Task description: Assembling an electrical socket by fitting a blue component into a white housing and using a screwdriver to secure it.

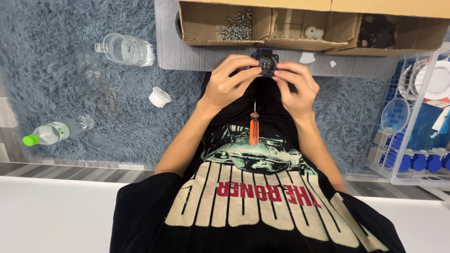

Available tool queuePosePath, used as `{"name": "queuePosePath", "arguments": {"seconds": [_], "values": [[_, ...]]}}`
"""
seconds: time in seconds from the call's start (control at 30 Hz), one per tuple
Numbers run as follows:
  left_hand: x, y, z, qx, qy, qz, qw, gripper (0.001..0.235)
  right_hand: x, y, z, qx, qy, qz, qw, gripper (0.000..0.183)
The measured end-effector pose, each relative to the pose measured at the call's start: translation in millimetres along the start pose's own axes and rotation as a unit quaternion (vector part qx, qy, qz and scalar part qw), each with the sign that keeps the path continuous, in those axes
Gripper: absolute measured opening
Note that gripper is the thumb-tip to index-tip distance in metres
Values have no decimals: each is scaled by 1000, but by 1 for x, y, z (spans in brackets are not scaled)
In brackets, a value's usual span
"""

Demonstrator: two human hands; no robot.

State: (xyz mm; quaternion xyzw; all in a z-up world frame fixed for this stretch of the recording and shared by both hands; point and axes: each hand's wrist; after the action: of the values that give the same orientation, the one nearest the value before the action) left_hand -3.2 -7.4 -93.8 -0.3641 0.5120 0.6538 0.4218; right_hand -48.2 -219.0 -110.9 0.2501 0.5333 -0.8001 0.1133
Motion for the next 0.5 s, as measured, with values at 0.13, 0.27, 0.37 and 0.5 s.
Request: {"name": "queuePosePath", "arguments": {"seconds": [0.13, 0.27, 0.37, 0.5], "values": [[6, -3, 0, 0, -6, -9, 1000, 12, -2, 2, -3, 3, 0, 3, 1000, 5], [14, -8, -1, 0, -19, 0, 1000, 12, -4, 2, -5, 1, -9, 11, 1000, 4], [17, -9, -3, 4, -21, 4, 1000, 12, -4, 3, -6, 4, -9, 14, 1000, 4], [18, -9, -3, -3, -26, 3, 1000, 12, -5, 6, -7, 5, -7, 20, 1000, 5]]}}
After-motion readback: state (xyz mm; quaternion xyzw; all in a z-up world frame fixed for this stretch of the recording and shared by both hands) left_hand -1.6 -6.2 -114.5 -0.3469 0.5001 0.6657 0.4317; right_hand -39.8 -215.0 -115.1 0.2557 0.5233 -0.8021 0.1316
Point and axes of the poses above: each hand's wrist, its own x-axis away from the middle knuckle, its own z-axis out of the back of the hand, y = z × x, and after that the axes turned 14 degrees about -z, right-handed
